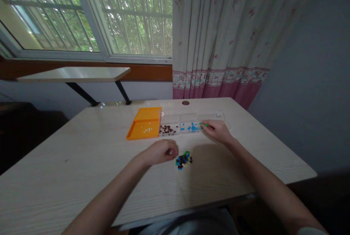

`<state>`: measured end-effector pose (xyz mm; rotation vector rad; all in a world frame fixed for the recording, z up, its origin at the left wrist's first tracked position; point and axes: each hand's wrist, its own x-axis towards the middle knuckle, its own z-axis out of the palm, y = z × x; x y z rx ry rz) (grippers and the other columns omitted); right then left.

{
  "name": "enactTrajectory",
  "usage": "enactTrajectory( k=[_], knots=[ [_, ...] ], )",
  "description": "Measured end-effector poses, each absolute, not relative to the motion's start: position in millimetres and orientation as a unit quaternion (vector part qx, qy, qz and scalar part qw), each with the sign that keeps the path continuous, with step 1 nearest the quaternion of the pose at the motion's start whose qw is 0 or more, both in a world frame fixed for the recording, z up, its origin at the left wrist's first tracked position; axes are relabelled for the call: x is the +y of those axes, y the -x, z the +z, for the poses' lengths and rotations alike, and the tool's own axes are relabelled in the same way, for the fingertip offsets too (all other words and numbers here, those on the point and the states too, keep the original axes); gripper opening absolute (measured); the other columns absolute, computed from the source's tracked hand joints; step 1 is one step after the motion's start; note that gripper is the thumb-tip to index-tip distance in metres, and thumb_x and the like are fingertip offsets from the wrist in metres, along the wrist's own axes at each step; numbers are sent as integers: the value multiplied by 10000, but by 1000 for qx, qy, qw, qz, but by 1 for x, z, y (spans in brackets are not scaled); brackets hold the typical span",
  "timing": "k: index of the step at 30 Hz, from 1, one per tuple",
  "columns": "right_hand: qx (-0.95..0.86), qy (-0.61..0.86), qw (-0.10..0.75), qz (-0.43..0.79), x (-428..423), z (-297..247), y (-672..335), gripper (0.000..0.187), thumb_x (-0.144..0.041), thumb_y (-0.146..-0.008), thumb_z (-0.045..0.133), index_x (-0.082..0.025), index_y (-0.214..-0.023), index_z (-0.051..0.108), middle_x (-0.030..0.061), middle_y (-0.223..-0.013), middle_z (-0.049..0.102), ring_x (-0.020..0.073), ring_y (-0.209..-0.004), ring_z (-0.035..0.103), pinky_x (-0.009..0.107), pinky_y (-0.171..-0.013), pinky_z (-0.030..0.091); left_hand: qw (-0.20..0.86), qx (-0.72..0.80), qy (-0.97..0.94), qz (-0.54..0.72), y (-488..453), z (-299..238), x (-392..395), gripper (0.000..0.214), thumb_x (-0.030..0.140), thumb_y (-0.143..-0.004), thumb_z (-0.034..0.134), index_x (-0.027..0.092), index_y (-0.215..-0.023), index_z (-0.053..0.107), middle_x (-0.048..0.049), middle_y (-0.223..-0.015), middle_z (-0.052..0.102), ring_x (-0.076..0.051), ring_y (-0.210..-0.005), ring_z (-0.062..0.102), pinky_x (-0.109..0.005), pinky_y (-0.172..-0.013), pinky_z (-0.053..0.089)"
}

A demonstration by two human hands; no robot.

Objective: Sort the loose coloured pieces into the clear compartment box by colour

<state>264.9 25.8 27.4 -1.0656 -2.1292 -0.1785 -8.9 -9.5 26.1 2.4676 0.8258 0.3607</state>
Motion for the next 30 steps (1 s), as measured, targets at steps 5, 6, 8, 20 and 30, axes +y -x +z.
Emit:
enactTrajectory(
  k=[5, 6, 8, 20, 30],
  knots=[
    [-810, 520, 269, -32, 48, 26, -300, 270, -356, -814, 478, -194, -884, 682, 8, -562, 614, 120, -497, 521, 213, -507, 343, 219, 320, -910, 146, 11, 20, -8, 181, 82, -702, 484, 165, -770, 631, -21, -735, 607, -111, -662, 544, -172, -594, 392],
    [-806, 533, 254, -27, 51, 25, -305, 268, -356, -810, 481, -198, -884, 684, 10, -570, 618, 122, -506, 524, 214, -508, 339, 216, 321, -910, 148, 12, 19, -8, 181, 86, -710, 480, 167, -774, 629, -21, -734, 605, -112, -668, 545, -173, -600, 392],
    [-801, 550, 234, -20, 55, 22, -311, 258, -338, -808, 482, -208, -897, 685, 19, -624, 643, 126, -541, 541, 214, -520, 339, 210, 323, -911, 148, 12, 18, -7, 176, 95, -725, 474, 168, -775, 626, -21, -727, 601, -114, -670, 545, -176, -606, 390],
    [-849, 461, 259, -11, 30, 14, -262, 230, -275, -814, 467, -221, -914, 666, -4, -639, 659, 98, -510, 548, 193, -519, 357, 361, 353, -829, 242, 3, 24, -9, 278, 378, -803, 498, 116, -760, 581, -10, -650, 523, -88, -576, 435, -181, -521, 340],
    [-889, 330, 312, -55, -9, 2, -206, 191, -312, -812, 493, -231, -783, 663, -20, -597, 660, 77, -484, 541, 202, -516, 330, 547, 370, -689, 298, -10, 15, -9, 453, 553, -693, 562, 100, -705, 548, 57, -522, 367, -37, -449, 258, -165, -401, 168]
  ],
)
